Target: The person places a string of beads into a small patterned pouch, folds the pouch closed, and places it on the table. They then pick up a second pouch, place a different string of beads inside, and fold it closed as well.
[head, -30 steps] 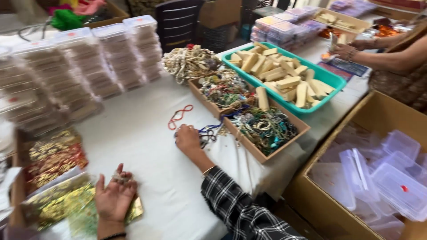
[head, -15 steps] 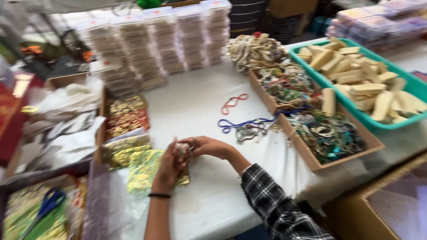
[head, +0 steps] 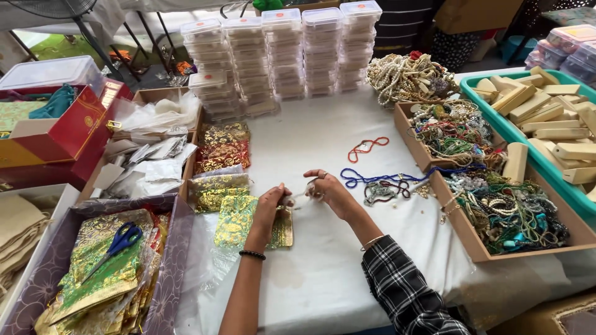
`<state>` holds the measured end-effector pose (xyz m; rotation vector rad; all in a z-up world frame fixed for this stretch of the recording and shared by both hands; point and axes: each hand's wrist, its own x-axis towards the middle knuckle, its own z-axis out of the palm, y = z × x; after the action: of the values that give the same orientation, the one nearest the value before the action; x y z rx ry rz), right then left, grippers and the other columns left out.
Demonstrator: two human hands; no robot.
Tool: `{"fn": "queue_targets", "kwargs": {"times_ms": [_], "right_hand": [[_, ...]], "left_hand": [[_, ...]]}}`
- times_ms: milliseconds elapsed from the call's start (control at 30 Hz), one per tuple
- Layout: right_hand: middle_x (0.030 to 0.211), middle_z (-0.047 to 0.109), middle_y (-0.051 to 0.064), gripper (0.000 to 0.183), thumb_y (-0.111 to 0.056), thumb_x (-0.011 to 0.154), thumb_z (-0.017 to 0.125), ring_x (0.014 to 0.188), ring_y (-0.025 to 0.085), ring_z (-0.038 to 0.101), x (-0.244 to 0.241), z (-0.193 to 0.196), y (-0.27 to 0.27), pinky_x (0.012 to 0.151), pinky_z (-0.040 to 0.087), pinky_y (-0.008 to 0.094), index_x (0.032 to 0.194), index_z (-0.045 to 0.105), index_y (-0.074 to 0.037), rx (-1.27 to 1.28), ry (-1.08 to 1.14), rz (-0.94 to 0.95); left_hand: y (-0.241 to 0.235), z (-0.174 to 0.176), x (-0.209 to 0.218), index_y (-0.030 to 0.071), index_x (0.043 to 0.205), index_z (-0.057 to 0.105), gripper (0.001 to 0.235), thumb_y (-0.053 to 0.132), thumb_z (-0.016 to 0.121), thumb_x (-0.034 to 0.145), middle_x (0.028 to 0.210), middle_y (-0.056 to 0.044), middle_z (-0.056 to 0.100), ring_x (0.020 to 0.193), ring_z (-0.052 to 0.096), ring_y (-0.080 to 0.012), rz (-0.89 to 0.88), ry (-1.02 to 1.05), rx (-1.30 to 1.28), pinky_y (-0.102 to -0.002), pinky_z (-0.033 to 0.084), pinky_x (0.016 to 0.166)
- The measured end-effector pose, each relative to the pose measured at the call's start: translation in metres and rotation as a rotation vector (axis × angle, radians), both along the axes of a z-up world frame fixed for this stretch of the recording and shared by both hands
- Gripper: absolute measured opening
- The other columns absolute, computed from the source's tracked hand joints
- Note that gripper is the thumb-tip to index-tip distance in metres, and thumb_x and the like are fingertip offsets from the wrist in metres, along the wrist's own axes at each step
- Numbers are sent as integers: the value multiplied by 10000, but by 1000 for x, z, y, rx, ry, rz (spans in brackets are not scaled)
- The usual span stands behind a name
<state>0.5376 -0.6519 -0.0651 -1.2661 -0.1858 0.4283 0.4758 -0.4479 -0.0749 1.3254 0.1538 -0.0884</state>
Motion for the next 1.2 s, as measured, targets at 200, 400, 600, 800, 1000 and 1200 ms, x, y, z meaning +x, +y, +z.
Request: {"fn": "queue_targets", "kwargs": {"times_ms": [200, 400, 600, 800, 1000, 1200], "right_hand": [[1016, 676, -14, 481, -56, 838, 592, 932, 118, 623, -11, 22, 3, 896, 514, 329, 1319, 601, -76, -147, 25, 63], [1064, 727, 11, 461, -177, 860, 736, 1018, 138, 668, -22, 39, 0, 932, 524, 323, 1300, 638, -83, -131, -230, 134], [1039, 698, 36, 449, -113, 911, 731, 996, 146, 657, -17, 32, -6, 947, 533, 319, 1340, 641, -16, -54, -272, 232], [1029, 709, 26, 403, -75, 896, 687, 967, 129, 665, -8, 35, -16, 903, 554, 314, 1298, 650, -56, -23, -370, 20], [981, 746, 36, 446, -32, 865, 733, 960, 118, 688, -27, 44, -3, 939, 578, 319, 1305, 685, -92, -312, -639, 362], [969, 759, 18, 447, -41, 847, 740, 941, 116, 701, -21, 31, 0, 899, 571, 311, 1286, 665, -84, -373, -817, 202]], "left_hand": [[-12, 21, -10, 132, 1250, 642, 424, 441, 560, 971, 1000, -13, 720, 860, 660, -83, -50, 1, -49, -239, 508, 688], [-17, 18, -10, 147, 1400, 498, 620, 285, 774, 862, 1188, -34, 707, 1119, 669, -119, -164, -116, 36, -281, 546, 963], [-13, 14, -8, 141, 1448, 521, 702, 177, 830, 818, 1146, -52, 693, 1085, 662, -138, -121, -218, 117, -280, 569, 942], [0, 25, -13, 199, 1465, 482, 639, 226, 737, 879, 1197, 38, 689, 961, 626, -33, 37, -150, -307, -204, 512, 778], [6, 9, -7, 117, 1456, 527, 546, 472, 504, 1042, 1137, -53, 666, 850, 628, -106, -130, -117, -507, -251, 542, 740], [4, 15, -13, 166, 1496, 545, 637, 575, 476, 1013, 1119, 7, 678, 830, 545, -48, -180, -126, -62, -206, 449, 673]]}}
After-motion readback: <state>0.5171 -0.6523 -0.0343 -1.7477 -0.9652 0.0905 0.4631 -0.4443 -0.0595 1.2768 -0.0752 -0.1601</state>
